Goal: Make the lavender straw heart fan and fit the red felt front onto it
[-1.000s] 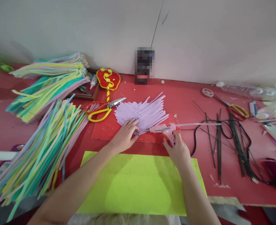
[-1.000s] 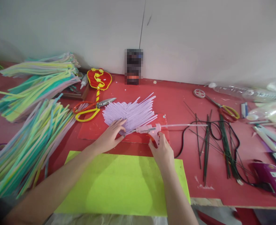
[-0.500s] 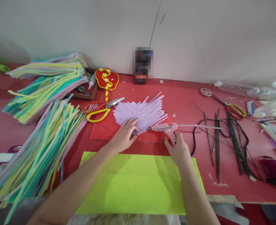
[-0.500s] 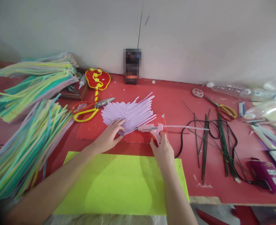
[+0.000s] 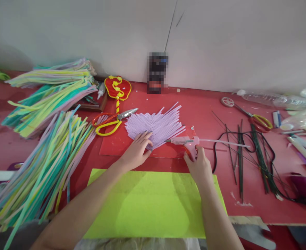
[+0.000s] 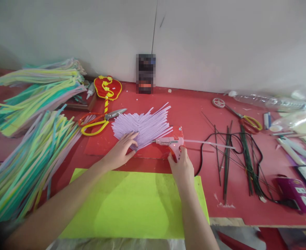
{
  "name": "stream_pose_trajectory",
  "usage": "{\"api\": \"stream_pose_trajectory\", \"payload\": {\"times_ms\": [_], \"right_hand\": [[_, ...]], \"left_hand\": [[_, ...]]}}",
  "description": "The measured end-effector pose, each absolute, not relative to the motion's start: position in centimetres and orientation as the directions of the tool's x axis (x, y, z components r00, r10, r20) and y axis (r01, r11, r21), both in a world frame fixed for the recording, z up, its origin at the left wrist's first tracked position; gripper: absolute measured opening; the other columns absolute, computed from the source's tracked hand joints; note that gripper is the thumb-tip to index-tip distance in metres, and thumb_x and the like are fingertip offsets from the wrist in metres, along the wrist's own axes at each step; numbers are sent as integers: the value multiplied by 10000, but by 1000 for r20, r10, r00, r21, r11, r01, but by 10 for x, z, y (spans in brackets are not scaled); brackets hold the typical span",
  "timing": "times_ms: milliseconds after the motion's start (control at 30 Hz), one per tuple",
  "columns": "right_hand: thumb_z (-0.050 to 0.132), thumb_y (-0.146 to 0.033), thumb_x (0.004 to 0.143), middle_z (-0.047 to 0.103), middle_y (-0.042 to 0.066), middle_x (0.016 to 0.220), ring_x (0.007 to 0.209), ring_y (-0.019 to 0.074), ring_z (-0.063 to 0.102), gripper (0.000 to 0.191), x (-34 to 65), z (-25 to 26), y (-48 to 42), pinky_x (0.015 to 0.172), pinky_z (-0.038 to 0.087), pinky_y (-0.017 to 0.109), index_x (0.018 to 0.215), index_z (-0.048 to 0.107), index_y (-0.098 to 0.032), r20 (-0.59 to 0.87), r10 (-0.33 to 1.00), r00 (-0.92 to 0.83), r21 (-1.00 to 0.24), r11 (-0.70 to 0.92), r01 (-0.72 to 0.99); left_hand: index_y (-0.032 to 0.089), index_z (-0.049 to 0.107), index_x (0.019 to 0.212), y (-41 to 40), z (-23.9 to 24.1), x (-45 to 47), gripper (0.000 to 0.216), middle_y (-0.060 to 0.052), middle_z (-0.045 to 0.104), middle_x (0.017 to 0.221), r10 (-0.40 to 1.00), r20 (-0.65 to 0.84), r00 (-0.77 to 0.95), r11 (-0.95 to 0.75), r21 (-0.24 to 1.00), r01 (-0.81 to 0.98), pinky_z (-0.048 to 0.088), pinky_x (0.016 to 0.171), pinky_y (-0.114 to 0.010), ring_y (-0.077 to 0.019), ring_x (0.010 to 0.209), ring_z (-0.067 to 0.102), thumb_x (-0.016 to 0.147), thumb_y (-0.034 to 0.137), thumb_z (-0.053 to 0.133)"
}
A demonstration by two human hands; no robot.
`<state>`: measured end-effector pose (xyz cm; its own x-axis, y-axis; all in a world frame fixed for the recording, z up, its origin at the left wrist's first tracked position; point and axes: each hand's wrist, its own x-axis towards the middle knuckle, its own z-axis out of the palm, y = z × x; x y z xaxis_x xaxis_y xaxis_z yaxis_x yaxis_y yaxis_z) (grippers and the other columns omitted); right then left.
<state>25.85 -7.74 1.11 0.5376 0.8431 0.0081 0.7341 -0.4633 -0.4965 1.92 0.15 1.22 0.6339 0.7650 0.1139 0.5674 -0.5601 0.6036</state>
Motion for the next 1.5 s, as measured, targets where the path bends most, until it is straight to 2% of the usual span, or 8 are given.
{"api": "stream_pose_trajectory", "payload": {"times_ms": [600, 733, 967, 1267, 1500], "right_hand": [[490, -503, 728, 664, 134, 930, 677, 238, 593, 534, 264, 9, -77, 559, 395, 305, 1145, 514, -170, 10, 806, 592, -469, -520, 714], [486, -502, 733, 667, 125, 916, 655, 222, 586, 528, 265, 8, -77, 550, 395, 298, 1140, 523, -168, 54, 802, 595, -472, -505, 723], [481, -511, 743, 657, 146, 1013, 713, 234, 605, 523, 268, 3, -78, 563, 413, 302, 1139, 517, -172, 99, 800, 592, -473, -486, 735], [485, -526, 759, 654, 149, 959, 726, 262, 607, 537, 266, 7, -76, 602, 428, 336, 1164, 490, -173, 25, 783, 622, -451, -546, 706], [519, -589, 741, 624, 182, 1040, 822, 274, 610, 646, 271, 3, -75, 694, 455, 371, 1199, 472, -136, 137, 740, 659, -515, -515, 685]], "left_hand": [[200, 473, 938, 2, 13, 19, 91, -113, 360, 1480, 766, 112, 633, -556, 609, 565, 242, 1153, -488, -224, 1420, 222, 863, 151, 492], [202, 473, 941, 2, 12, 19, 92, -118, 354, 1484, 763, 129, 633, -563, 612, 555, 245, 1149, -502, -223, 1420, 223, 864, 154, 485], [208, 472, 939, 2, 13, 20, 101, -113, 359, 1482, 766, 121, 632, -557, 616, 557, 243, 1148, -507, -222, 1419, 225, 859, 148, 488], [198, 480, 941, 1, 16, 20, 106, -117, 356, 1483, 769, 95, 633, -545, 616, 569, 227, 1164, -479, -217, 1423, 215, 857, 134, 489], [203, 474, 943, 2, 13, 19, 111, -113, 361, 1479, 765, 115, 634, -561, 604, 566, 244, 1154, -492, -219, 1419, 227, 856, 138, 493]]}}
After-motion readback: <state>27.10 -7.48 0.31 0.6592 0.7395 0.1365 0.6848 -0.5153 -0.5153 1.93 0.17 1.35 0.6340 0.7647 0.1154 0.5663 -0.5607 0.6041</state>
